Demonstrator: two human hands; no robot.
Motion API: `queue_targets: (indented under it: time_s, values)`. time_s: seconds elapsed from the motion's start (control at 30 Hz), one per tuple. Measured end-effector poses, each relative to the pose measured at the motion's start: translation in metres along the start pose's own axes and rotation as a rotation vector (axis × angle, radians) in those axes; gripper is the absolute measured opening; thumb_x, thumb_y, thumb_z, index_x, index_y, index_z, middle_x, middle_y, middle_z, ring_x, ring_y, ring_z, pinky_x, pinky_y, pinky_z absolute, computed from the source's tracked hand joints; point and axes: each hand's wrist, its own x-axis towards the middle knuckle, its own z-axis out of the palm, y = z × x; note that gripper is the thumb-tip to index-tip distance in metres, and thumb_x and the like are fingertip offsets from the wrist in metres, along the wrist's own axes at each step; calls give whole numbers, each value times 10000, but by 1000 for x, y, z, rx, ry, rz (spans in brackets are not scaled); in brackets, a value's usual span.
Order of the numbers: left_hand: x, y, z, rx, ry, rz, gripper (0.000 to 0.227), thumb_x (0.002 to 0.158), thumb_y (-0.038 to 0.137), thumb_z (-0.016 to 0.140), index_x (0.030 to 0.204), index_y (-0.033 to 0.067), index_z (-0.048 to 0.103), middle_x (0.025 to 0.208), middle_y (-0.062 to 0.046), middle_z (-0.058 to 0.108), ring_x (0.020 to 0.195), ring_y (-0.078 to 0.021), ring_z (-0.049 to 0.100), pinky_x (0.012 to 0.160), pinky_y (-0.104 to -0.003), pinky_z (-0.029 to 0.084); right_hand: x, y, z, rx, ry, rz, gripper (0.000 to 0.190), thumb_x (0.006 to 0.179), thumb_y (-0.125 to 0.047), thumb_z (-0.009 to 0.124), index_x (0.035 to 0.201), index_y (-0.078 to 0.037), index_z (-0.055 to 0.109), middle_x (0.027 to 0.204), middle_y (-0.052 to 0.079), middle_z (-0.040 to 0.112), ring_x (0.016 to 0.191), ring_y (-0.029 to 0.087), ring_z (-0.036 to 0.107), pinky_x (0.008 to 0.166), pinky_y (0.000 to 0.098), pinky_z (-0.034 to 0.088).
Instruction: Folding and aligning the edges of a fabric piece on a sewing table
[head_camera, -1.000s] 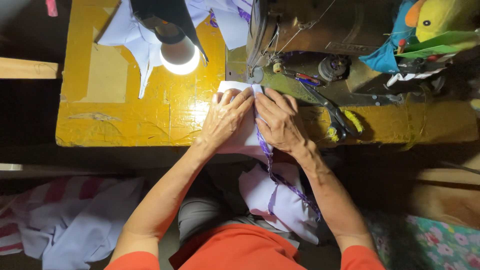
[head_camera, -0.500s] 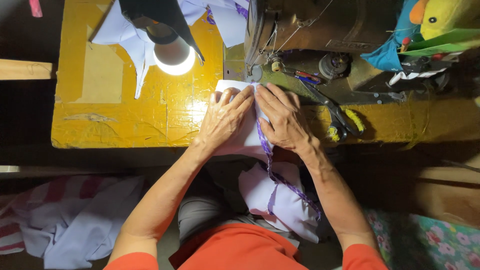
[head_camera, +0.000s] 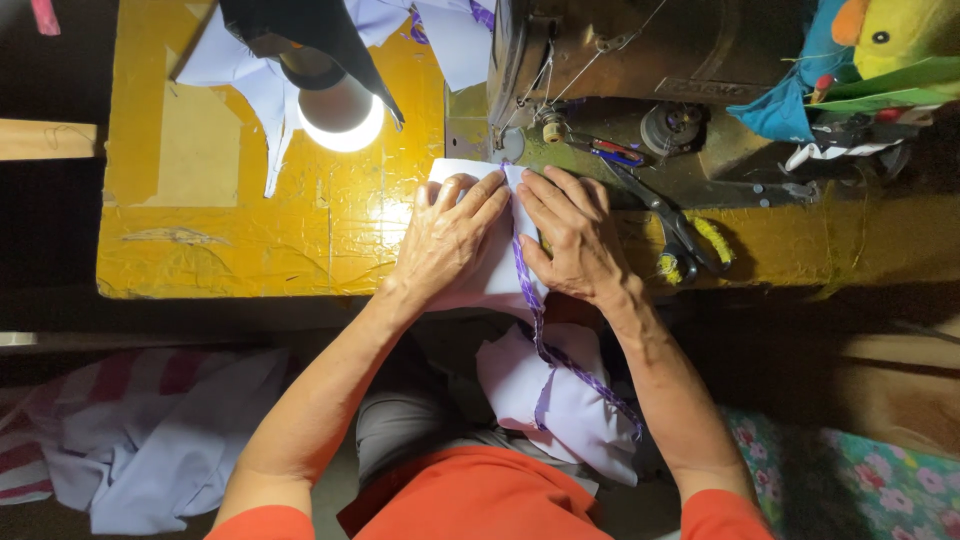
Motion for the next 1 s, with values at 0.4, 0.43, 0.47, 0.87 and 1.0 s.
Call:
queue_targets:
  time_s: [0.4,0.43,0.47,0.87,1.0]
  values:
    - [1,0,1,-25,-26,-4,348,966,194,561,1307,152,614,1325,-46,626,1166,-249,561,848,-397,413,3,8,3,-13,-38,-46,513,867,-320,679,1286,-23,686,1404,134,626,1396,308,506,1112,522,342]
    - [1,0,1,-24,-25,-3,348,966,194,561,1307,152,614,1325,-46,626,1166,-249,561,848,-397,413,3,8,2,-13,-37,-47,513,867,-320,679,1286,-23,686,1404,134,626,1396,308,506,1112,522,342]
    - [1,-1,2,-23,-30,-5,359,965,195,557,1317,154,609,1335,-43,621,1170,-247,558,854,-395,412,3,8,2,-18,-36,-42,519,875,-323,672,1306,-33,678,1405,132,624,1393,308,505,1108,526,342]
    - [0,-2,6,-25,-83,-17,424,945,195,567,1368,168,587,1397,-37,588,1204,-245,535,886,-404,402,-1,4,4,-33,33,-26,540,873,-322,653,1326,-28,666,1398,155,624,1354,346,522,1077,553,361]
    - [1,-1,5,-34,-105,-16,459,922,186,578,1380,169,579,1414,-43,574,1212,-251,523,891,-415,395,-1,3,2,-9,48,-15,547,855,-309,674,1320,-21,668,1398,158,626,1342,353,529,1075,556,360]
